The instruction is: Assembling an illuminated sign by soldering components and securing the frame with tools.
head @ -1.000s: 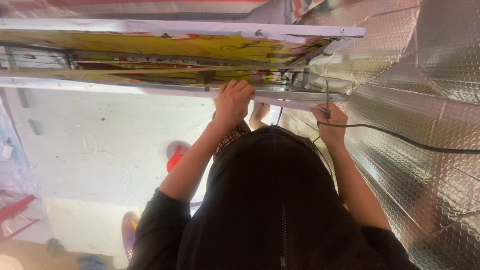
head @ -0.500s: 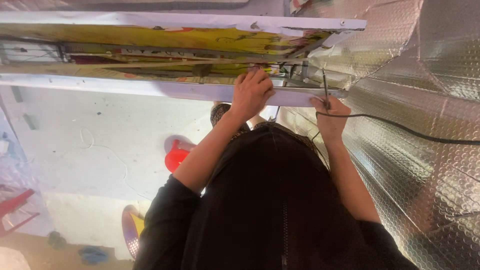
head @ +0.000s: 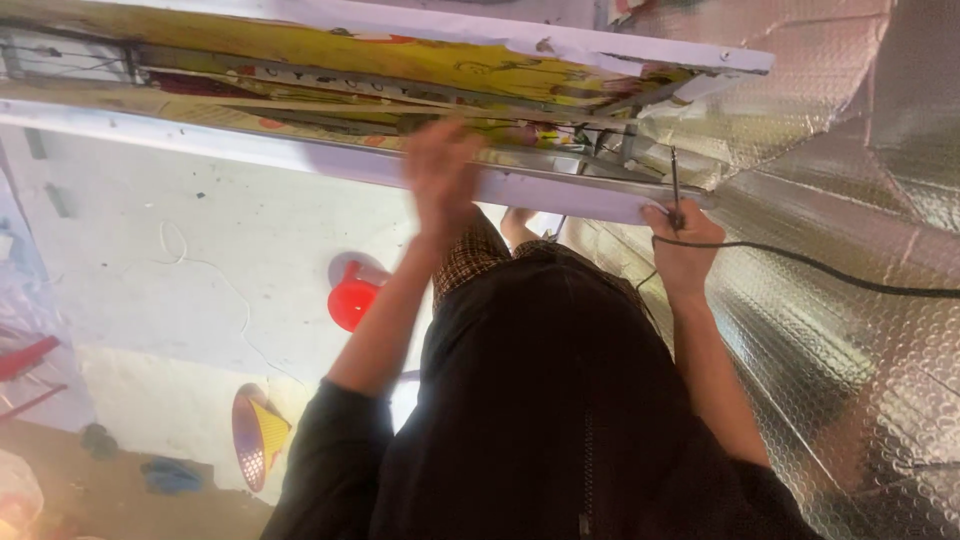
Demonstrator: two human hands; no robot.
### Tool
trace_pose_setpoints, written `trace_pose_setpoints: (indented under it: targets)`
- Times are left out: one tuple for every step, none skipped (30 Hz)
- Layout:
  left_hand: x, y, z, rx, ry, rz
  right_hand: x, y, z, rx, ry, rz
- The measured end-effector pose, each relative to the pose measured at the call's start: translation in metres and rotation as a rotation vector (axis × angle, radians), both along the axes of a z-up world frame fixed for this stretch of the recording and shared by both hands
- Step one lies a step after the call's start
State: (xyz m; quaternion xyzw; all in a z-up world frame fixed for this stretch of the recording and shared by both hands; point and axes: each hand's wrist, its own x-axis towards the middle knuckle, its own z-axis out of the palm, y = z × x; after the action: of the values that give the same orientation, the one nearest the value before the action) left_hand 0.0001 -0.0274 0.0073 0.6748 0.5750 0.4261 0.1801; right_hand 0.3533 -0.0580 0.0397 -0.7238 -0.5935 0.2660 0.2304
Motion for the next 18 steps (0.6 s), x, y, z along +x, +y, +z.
trace_pose_setpoints:
  targets:
    - [-0.018,-0.004,0.004,-0.052,-0.224,0.152,-0.003,0.002,0.003,-0.015,-0.010,-0.015]
    - [-0.036,-0.007,0.007,-0.103,-0.450,0.302,-0.005,0.003,0.007,-0.029,-0.021,-0.033]
    - [-0.062,-0.017,-0.023,-0.101,-0.450,0.304,-0.006,0.004,0.010,-0.027,-0.020,-0.030]
    - [-0.088,-0.027,-0.053,-0.177,-0.030,0.385,-0.008,0.005,0.012,-0.030,-0.031,-0.014]
    - [-0.114,-0.038,-0.084,-0.247,0.393,0.456,-0.009,0.006,0.015,-0.032,-0.042,0.002]
    - [-0.120,-0.044,-0.084,-0.248,0.394,0.460,-0.005,0.004,0.010,-0.032,-0.041,0.006]
    - [-0.125,-0.051,-0.085,-0.317,0.418,0.494,-0.001,0.003,0.005,-0.035,-0.052,0.014]
    - [-0.131,-0.056,-0.086,-0.386,0.440,0.527,0.004,0.003,0.000,-0.038,-0.065,0.020]
    - [-0.135,-0.059,-0.088,-0.386,0.440,0.530,0.004,0.003,0.001,-0.037,-0.064,0.023]
    - [-0.139,-0.062,-0.091,-0.374,0.462,0.555,0.004,0.003,0.002,-0.059,-0.039,-0.003]
    - [-0.142,-0.065,-0.094,-0.361,0.483,0.581,0.005,0.003,0.002,-0.082,-0.014,-0.030]
    - [-0.144,-0.065,-0.100,-0.362,0.483,0.585,0.004,0.003,0.003,-0.082,-0.014,-0.026]
    - [-0.145,-0.065,-0.105,-0.355,0.498,0.539,0.004,0.004,0.004,-0.084,-0.008,-0.034]
    - [-0.148,-0.064,-0.110,-0.347,0.514,0.494,0.003,0.005,0.003,-0.085,0.001,-0.042]
    - [-0.145,-0.064,-0.107,-0.348,0.515,0.499,0.003,0.005,0.003,-0.085,0.003,-0.038]
    - [-0.142,-0.064,-0.103,-0.328,0.544,0.480,0.003,0.006,0.003,-0.087,0.020,-0.054]
    - [-0.140,-0.063,-0.100,-0.309,0.572,0.460,0.003,0.006,0.002,-0.089,0.037,-0.070]
    - [-0.142,-0.063,-0.100,-0.310,0.573,0.462,0.000,0.007,0.007,-0.089,0.037,-0.069]
